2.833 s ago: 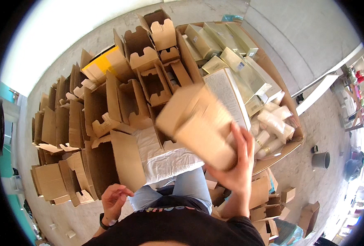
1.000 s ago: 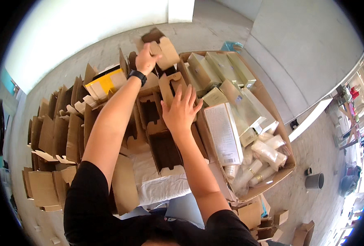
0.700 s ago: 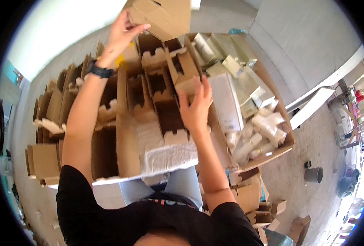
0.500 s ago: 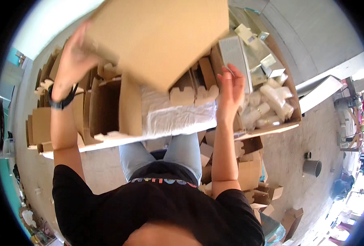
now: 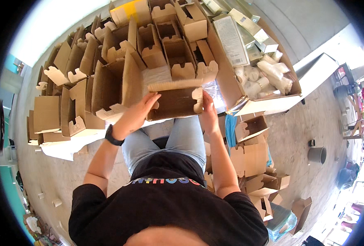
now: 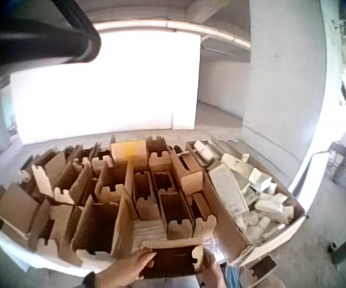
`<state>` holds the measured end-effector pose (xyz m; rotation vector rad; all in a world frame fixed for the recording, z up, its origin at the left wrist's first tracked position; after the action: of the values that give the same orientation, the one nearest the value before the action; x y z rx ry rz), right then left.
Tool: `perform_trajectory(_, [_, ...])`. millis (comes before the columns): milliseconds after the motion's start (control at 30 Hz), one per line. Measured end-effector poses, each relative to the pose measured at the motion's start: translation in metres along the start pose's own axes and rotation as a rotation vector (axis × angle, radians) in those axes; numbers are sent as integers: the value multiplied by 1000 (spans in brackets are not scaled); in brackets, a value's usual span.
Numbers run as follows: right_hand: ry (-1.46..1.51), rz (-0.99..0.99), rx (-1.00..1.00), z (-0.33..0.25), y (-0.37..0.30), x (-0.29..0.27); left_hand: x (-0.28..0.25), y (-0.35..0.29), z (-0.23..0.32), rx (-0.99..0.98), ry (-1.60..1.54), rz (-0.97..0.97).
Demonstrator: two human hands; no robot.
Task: The person places bottled products into cardboard packaging inserts. The person takes small white bottles from a box and positions them into individual slots within larger cardboard trays on a table.
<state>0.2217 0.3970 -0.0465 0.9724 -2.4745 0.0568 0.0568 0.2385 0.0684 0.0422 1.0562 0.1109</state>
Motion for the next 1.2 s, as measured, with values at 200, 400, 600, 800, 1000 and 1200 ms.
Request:
perform_trajectory(200, [-8,147,34,41,-10,0,47,-17,-26,-120,-480,68])
perform_trajectory(400, [-561,255,139,11,-2,-5,50,-16,-56,-238,-658,334])
perform_trajectory(600, [-1113,135,60,-24,3,24,31,-9,-46,-178,-411,544])
perform_trajectory(800, [-784,370,168,-9,7,-11,43,-26,-67,-138,-719,793])
perform_trajectory(1000, [-337,526,238,34,4,-51,62,-23,-78,-301,-756,694])
perform_trajectory(1200, [-342,450,159,25,7,-40,58,-21,-78,-529,-938,536])
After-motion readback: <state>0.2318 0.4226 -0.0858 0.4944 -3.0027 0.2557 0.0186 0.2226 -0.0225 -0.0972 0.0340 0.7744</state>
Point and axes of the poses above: each hand's wrist, its own y-axis towards the middle knuckle, its own x-axis out of the palm, z = x × y, the point moved 8 cm from there along y, towards the middle knuckle, and after that the axes turned 2 degrees about -x, right-handed, at the moved point
